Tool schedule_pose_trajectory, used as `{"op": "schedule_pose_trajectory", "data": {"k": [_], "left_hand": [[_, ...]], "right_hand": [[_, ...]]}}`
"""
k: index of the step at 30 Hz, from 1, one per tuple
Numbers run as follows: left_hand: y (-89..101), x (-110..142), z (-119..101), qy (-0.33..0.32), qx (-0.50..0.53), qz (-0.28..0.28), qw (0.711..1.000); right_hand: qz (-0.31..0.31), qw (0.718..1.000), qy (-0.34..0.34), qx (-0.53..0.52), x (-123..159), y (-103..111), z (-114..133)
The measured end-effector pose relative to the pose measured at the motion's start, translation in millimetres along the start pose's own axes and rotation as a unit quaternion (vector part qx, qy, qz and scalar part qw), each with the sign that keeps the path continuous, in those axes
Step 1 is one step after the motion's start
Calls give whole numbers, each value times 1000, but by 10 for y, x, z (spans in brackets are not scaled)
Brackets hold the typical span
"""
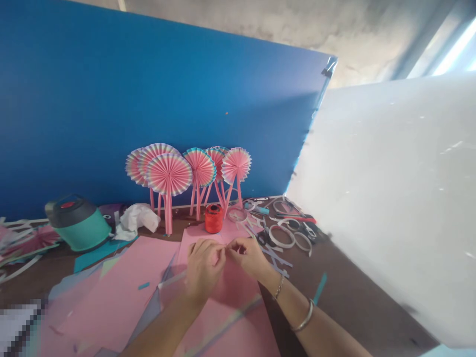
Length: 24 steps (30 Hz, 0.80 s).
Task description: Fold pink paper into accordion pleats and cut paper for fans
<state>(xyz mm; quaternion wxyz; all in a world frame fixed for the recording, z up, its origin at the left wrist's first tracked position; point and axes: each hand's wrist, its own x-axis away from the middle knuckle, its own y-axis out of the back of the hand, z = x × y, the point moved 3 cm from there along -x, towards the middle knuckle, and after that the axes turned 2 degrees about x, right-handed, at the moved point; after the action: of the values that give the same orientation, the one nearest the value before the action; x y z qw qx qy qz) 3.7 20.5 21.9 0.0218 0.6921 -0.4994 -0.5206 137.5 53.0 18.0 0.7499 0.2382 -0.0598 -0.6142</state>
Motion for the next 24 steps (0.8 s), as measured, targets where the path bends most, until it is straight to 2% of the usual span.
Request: {"op": "schedule_pose_trajectory", "data": {"k": [4, 8, 9, 12, 15, 17, 21, 23, 24], "left_hand": [[18, -53, 148, 120, 101, -29, 987], [170, -155, 422, 322, 161, -79, 930], [234, -195, 474, 344, 185, -89, 916], [508, -311, 621, 401, 215, -135, 880], [868, -403, 781, 444, 197, -189, 853], [1135, -431, 912, 481, 184, -241, 822], [1631, -458, 1178, 523, 139, -319, 778], [1799, -460, 1303, 523, 123, -344, 770], [1869, -443, 1353, 518, 94, -378, 762]], "right_hand": [[-17, 999, -40, 2, -59, 37, -110], [-20, 983, -140, 114, -139, 180, -310], [-21, 977, -157, 144, -151, 230, -344], [-10, 962, -180, 205, -158, 364, -385], [28, 948, -191, 255, -132, 437, -363], [58, 936, -201, 285, -108, 456, -335], [107, 912, -209, 335, -75, 461, -291], [115, 904, -198, 361, -69, 460, -279], [115, 900, -190, 375, -68, 460, -276]]}}
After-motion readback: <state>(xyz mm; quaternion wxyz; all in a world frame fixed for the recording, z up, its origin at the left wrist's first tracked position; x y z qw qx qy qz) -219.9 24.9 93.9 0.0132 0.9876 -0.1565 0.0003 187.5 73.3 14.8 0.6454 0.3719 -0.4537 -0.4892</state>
